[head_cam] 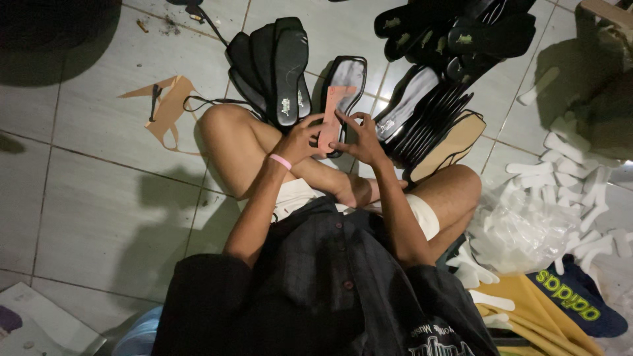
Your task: The person sits on the floor and assembles black slipper sandals by inserting pink insoles into the soles. They retrieve additional slipper soles from a large sack, stack them, and continue inserting insoles one by one, occasionally adjusting the stack.
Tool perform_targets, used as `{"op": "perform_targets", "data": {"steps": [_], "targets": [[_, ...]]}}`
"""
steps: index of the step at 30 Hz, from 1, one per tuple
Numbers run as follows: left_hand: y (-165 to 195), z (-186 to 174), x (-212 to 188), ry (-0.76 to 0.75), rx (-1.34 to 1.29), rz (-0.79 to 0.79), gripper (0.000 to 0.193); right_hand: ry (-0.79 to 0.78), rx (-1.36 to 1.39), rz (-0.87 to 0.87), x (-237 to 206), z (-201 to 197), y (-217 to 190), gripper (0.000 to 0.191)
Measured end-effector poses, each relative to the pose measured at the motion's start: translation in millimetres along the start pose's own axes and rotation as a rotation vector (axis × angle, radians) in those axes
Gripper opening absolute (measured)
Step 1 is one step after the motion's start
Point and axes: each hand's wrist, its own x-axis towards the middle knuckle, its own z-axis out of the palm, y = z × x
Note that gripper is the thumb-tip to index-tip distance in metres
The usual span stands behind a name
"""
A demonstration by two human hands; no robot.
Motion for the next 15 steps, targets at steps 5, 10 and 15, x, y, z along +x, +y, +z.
{"op": "perform_targets", "data": {"steps": [5,10,15], "targets": [[-0.8,8.0,6.1,0.104,0.168,-0.025,0.048,0.074,0.030,0.017,1.7,1.1,-1.0,0.094],[4.8,10.1,17.7,0.133,0.242,-0.036,0.089,0.567,0.491,0.208,12.2,0.9,6.0,0.041],[18.8,3.3,42.1,-0.029,0.387,-0.179,0.117,0.503,0.093,0.154,15.2,-12.1,7.4,0.027]]}}
